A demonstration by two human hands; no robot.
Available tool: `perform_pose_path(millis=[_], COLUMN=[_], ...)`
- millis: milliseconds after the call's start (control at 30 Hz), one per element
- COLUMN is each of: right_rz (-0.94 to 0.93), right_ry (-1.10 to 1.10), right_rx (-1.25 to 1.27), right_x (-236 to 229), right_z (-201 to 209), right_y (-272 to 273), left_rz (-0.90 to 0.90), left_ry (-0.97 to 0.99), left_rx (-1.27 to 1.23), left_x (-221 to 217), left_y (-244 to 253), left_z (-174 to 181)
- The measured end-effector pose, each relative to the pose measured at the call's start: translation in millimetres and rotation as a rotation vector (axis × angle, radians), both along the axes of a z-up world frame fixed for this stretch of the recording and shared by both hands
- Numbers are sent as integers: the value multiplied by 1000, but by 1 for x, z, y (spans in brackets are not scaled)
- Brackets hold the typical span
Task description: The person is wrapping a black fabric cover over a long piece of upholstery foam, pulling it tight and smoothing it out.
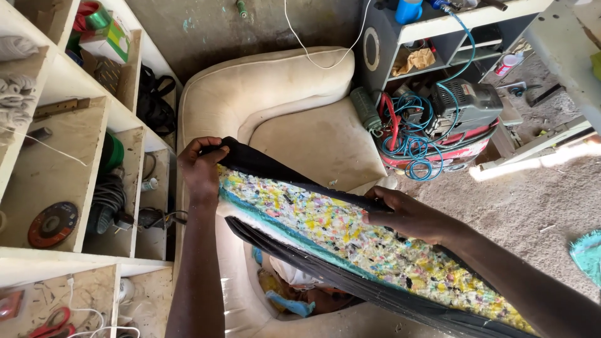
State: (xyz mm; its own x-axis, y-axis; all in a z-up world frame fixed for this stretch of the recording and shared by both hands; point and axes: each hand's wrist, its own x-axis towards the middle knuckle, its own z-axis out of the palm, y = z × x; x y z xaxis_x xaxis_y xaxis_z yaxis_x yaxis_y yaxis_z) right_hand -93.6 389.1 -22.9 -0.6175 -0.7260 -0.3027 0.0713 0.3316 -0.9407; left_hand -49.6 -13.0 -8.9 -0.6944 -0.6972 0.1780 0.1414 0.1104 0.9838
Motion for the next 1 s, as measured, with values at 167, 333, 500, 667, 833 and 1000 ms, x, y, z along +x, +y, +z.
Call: perform_pose_path(millis=[167, 333, 500, 667, 833, 1000], right_rz=[-13, -7, 104, 3, 0, 53], right_ry=[34, 291, 475, 633, 755, 789], right_rx=[18, 178, 130, 144, 242, 260], right_x=[-20, -20, 5, -2, 3, 11], right_z=[-28, -21, 21, 28, 36, 25], right_y=[3, 4, -2, 6, 26, 28], left_rz=[1, -17, 27, 22, 32, 130], left_ry=[20, 22, 13, 59, 33, 19], left_rx=[5, 1, 4, -13, -47, -359], left_x=[-4, -14, -26, -35, -29, -10], left_y=[-1, 1, -3, -11, -8, 5], left_z=[-4, -4, -11, -18, -17, 8])
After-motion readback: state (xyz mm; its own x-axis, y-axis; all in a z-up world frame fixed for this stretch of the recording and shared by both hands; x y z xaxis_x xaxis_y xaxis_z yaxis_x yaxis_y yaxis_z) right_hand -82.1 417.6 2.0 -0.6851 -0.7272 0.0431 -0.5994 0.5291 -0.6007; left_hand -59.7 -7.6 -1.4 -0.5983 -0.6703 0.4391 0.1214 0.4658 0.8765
